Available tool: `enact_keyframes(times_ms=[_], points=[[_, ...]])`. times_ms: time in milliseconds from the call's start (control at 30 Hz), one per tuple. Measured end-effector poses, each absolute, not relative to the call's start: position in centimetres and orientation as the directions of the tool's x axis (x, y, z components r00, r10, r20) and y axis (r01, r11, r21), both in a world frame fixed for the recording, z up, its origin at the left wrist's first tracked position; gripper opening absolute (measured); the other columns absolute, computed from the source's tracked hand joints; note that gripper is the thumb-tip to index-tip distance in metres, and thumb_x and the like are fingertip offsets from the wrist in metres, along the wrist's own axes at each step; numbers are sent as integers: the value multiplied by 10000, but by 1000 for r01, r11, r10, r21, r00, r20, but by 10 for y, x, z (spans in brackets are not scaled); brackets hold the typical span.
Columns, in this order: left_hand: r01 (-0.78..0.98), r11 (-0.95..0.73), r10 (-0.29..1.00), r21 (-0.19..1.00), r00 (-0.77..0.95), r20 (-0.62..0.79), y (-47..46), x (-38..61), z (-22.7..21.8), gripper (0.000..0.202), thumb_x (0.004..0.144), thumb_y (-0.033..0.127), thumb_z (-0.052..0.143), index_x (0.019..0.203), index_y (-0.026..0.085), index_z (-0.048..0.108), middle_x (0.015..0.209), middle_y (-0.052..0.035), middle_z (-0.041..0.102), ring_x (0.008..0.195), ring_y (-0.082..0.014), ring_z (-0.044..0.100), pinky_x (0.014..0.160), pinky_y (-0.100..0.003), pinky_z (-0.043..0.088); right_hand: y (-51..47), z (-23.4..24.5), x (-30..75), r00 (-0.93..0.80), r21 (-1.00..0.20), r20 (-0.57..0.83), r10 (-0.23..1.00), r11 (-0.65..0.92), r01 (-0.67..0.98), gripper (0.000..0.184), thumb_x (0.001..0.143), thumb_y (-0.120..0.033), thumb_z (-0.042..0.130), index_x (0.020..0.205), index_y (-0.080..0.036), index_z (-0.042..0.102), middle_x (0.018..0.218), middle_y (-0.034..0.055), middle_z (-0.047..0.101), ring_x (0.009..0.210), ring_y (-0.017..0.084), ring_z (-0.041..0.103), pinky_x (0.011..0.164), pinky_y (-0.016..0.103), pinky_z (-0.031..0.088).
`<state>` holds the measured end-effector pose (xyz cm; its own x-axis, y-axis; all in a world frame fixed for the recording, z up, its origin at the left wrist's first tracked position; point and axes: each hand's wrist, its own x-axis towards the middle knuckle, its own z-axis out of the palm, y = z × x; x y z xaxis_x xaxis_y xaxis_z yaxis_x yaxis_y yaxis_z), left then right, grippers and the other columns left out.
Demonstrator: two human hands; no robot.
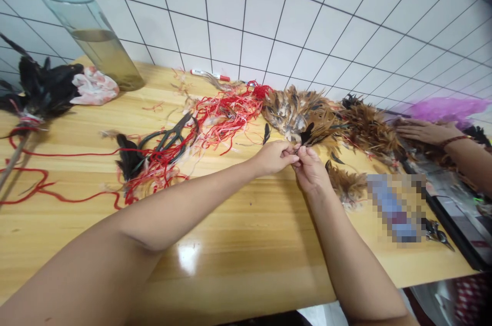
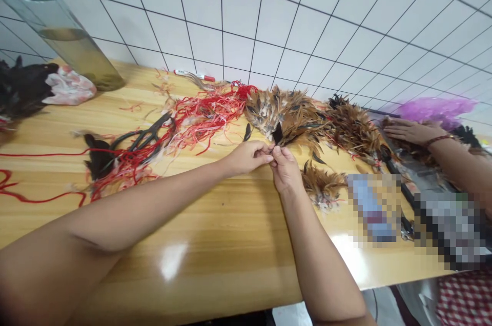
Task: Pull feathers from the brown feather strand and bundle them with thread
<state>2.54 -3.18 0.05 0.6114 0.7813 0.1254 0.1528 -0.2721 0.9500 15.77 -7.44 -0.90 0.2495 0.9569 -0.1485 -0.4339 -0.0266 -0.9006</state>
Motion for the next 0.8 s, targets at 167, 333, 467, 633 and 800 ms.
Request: enact_keyframes(times_ms=[167, 333, 467, 633, 800], points=[[250, -361, 795, 898, 586, 157, -30, 22, 4, 244, 798, 276, 541, 600, 137, 575, 551, 46, 414, 562, -81, 369, 569, -239, 267, -74, -11, 158, 265, -912, -132, 955, -12, -410, 334, 589, -357, 828, 701, -170, 575, 626, -56, 507, 490, 22, 364, 410, 146, 277], [184, -218, 808, 958, 584, 72, -26, 18, 5, 182, 747, 276, 562, 651, 137, 628, 561, 37, 473, 568, -84, 390, 569, -233, 275, -74, -14, 159, 305, -945, -123, 944, -18, -325, 357, 610, -391, 803, 669, -175, 525, 551, -74, 416, 467, 32, 326, 400, 154, 254], [6, -22, 826, 1000, 563, 15, -20, 17, 2, 146, 711, 262, 565, 688, 134, 630, 632, 5, 565, 565, -83, 421, 566, -227, 305, -74, -13, 155, 330, -965, -128, 935, -40, -259, 369, 613, -404, 791, 643, -176, 502, 548, -72, 434, 448, 28, 304, 386, 155, 236], [-49, 53, 841, 997, 541, -18, -17, 14, 3, 153, 716, 268, 557, 664, 132, 605, 614, -7, 558, 528, -74, 389, 541, -224, 286, -75, -10, 153, 364, -966, -149, 919, -57, -251, 304, 638, -371, 758, 676, -178, 526, 580, -64, 466, 452, 28, 301, 374, 150, 219], [-83, 25, 867, 996, 498, 19, -16, 10, 7, 177, 724, 293, 562, 645, 135, 584, 620, 4, 548, 550, -73, 391, 548, -216, 285, -74, -9, 155, 358, -956, -162, 920, -56, -287, 291, 658, -363, 748, 683, -176, 527, 537, -77, 399, 444, 28, 304, 379, 137, 226]])
